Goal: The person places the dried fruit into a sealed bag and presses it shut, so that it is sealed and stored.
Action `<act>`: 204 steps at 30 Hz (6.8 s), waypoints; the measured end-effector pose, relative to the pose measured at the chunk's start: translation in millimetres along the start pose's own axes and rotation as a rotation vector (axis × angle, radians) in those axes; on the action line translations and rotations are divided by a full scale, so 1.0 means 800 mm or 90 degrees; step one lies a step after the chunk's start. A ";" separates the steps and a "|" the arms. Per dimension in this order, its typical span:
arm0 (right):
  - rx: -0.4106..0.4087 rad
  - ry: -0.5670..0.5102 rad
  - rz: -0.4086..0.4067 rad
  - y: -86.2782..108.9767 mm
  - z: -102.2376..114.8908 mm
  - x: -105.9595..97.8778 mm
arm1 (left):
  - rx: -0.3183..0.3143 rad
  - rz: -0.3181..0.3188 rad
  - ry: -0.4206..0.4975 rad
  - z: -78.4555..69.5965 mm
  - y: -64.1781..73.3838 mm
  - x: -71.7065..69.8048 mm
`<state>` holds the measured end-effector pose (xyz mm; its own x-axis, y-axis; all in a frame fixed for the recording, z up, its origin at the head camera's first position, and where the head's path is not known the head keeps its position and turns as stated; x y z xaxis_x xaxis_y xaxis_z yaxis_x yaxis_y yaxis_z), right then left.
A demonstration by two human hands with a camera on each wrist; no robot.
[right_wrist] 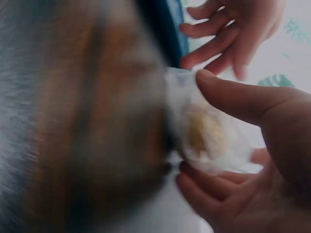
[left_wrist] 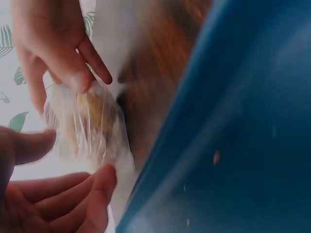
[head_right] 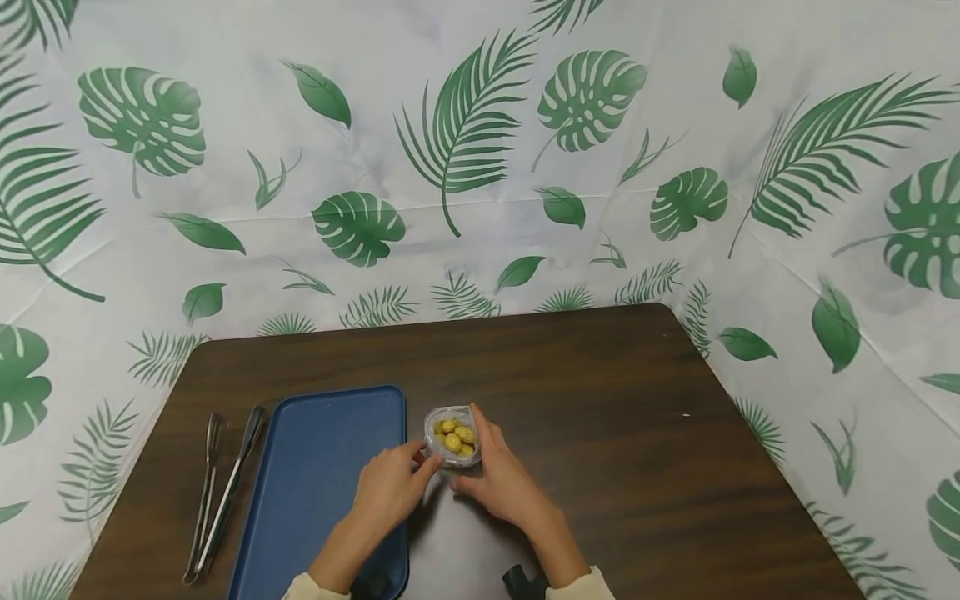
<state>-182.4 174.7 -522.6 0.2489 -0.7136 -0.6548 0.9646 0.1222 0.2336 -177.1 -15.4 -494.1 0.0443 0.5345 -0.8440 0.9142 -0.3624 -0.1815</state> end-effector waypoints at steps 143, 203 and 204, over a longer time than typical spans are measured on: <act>-0.357 -0.093 -0.397 0.031 0.106 -0.114 | 0.013 -0.157 0.568 0.025 0.008 -0.019; -0.267 -0.058 -0.121 0.054 0.046 -0.089 | 0.332 -0.178 0.281 -0.018 0.015 -0.067; -0.262 -0.054 -0.113 0.055 0.047 -0.089 | 0.327 -0.167 0.276 -0.018 0.015 -0.067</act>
<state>-161.1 204.8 -438.8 0.0850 -0.8006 -0.5931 0.9501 0.2444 -0.1938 -162.7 -37.1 -443.5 0.1027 0.8696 -0.4830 0.6165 -0.4367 -0.6551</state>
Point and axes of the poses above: each hand's wrist, its own y-axis away from the middle knuckle, its own x-axis out of the palm, z = x × y, the point moved 1 cm from there along -y, towards the middle knuckle, and after that the axes turned 14 degrees about x, right-handed, at the moved point
